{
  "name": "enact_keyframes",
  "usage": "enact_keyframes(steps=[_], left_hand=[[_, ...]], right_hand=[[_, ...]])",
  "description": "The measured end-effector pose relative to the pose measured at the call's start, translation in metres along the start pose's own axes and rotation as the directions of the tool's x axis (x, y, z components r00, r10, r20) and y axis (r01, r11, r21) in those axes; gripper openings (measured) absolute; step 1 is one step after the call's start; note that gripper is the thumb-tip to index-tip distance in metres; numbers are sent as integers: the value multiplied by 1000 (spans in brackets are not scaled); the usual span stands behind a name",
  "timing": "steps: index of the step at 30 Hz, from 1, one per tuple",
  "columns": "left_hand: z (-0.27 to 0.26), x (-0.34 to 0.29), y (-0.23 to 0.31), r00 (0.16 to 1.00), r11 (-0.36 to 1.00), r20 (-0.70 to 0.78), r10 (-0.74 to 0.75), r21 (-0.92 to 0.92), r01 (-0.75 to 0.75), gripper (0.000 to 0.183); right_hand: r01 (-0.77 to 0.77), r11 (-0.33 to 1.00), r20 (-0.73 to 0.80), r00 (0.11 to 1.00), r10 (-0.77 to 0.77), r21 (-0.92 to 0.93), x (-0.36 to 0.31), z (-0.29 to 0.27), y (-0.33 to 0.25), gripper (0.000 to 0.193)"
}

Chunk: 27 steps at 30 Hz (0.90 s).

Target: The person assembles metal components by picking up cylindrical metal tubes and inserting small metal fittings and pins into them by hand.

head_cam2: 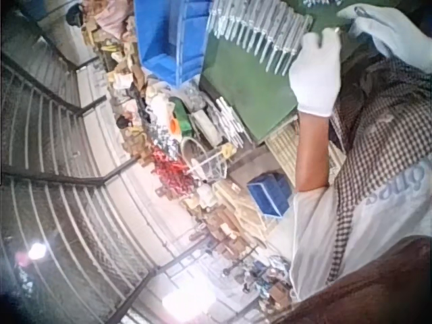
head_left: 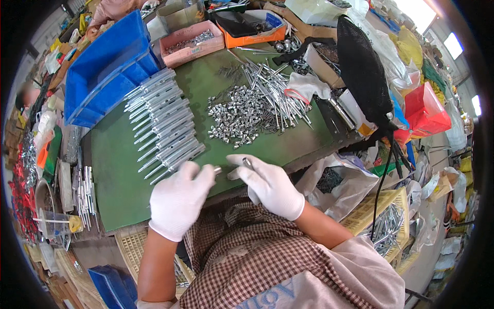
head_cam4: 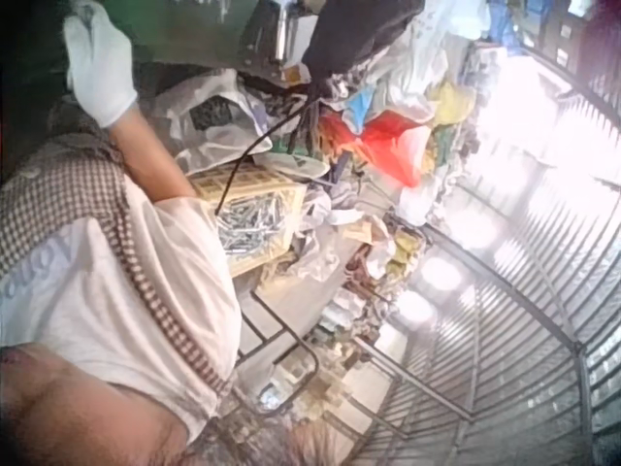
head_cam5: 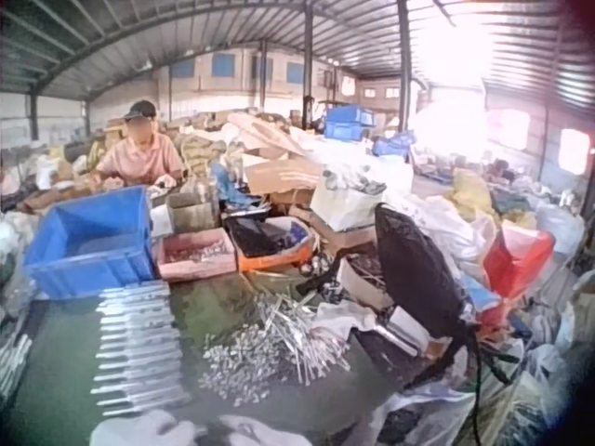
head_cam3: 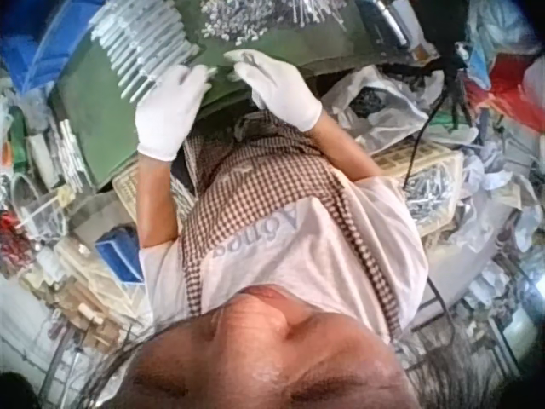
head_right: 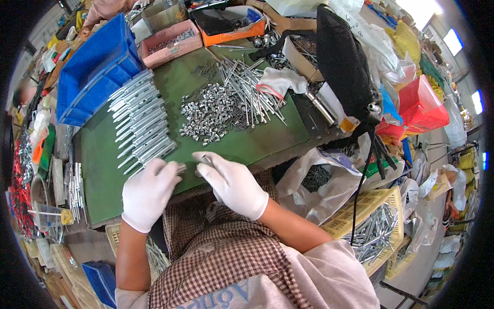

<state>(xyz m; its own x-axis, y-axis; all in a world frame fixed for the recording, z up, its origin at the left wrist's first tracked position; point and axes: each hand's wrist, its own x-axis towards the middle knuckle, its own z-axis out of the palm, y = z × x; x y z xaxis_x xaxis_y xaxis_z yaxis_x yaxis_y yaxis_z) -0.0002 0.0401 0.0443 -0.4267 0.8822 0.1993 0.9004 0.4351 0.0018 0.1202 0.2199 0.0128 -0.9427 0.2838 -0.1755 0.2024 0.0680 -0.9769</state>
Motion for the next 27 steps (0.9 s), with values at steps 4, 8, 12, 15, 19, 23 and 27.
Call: enact_keyframes(steps=[4, 8, 12, 15, 19, 23, 27], left_hand=[[-14, 20, 24, 988, 992, 97, 118, 32, -121, 29], [-5, 15, 15, 992, 984, 36, 125, -133, -119, 31], [8, 0, 10, 997, 961, -65, 38, -270, -54, 36], [15, -3, 9, 993, 950, -117, -6, -312, -31, 39], [17, -5, 9, 994, 912, -104, -38, -410, -8, 37], [19, -2, 12, 986, 856, -118, -114, -516, 38, 33], [21, 1, 15, 982, 847, -130, -138, -529, 50, 31]], right_hand=[[-74, 989, 41, 997, 69, 132, 2, -7, 4, 37], [118, 992, -43, 992, -116, 51, 2, -5, 8, 36], [76, 989, -1, 997, -76, -126, 2, -15, 4, 31], [61, 972, 22, 998, -58, -228, 3, -19, 2, 27], [171, 930, -14, 982, -186, -326, 5, -19, 4, 20], [296, 890, -38, 944, -329, -348, 8, -17, 8, 19], [270, 896, -31, 954, -299, -354, 9, -19, 7, 19]])
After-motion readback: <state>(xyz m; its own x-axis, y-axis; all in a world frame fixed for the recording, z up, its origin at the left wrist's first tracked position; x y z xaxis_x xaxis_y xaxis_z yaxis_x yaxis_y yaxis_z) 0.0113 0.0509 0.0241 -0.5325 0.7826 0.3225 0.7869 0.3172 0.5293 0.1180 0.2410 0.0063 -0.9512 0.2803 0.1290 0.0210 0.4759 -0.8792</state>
